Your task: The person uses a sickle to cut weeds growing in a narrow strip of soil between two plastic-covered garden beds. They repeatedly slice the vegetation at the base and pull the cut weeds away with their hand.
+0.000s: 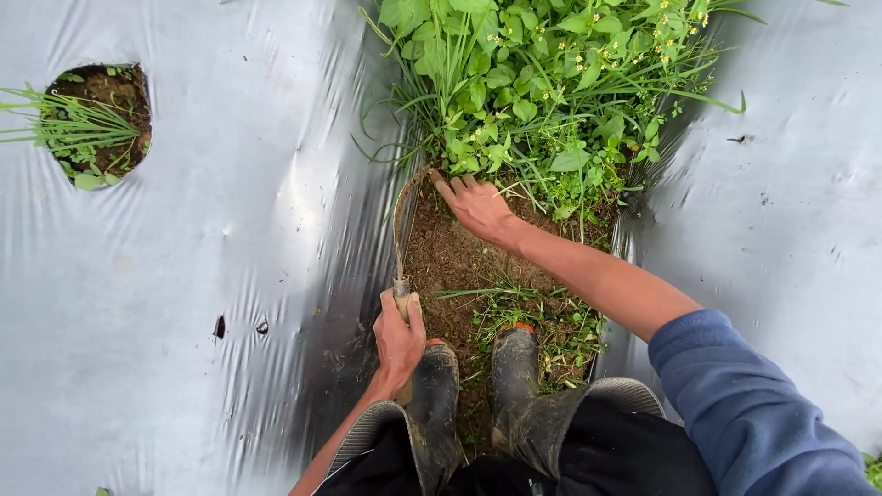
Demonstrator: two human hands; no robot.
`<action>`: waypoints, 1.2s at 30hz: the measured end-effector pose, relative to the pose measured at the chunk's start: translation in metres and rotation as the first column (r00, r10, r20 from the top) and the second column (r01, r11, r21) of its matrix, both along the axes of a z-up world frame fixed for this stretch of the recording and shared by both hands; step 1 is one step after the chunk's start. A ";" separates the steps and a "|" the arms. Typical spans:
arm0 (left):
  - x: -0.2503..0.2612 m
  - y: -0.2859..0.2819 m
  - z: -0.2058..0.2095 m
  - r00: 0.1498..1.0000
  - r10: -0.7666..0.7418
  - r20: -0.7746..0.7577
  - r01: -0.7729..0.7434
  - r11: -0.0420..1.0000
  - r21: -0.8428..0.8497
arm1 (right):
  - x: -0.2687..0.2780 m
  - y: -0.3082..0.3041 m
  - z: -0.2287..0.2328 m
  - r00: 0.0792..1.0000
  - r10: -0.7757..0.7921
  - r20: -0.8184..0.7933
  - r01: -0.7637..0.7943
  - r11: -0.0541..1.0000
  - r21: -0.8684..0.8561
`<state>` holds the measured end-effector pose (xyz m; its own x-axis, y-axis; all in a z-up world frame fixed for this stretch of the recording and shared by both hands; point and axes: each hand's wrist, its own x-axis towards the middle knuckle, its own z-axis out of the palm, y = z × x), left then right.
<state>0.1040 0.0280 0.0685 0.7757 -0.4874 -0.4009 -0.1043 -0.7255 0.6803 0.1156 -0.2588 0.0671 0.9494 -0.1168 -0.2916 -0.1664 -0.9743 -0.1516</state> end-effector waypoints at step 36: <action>-0.001 -0.015 -0.053 0.998 -0.031 0.046 0.033 0.999 -0.030 | -0.080 0.018 0.020 0.933 -0.062 -0.354 0.061 0.998 -0.016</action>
<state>0.1033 0.0133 0.0154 0.7765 -0.5238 -0.3501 -0.1585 -0.7002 0.6961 0.0355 -0.2405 0.0868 0.7758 -0.1737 -0.6066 -0.2682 -0.9610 -0.0678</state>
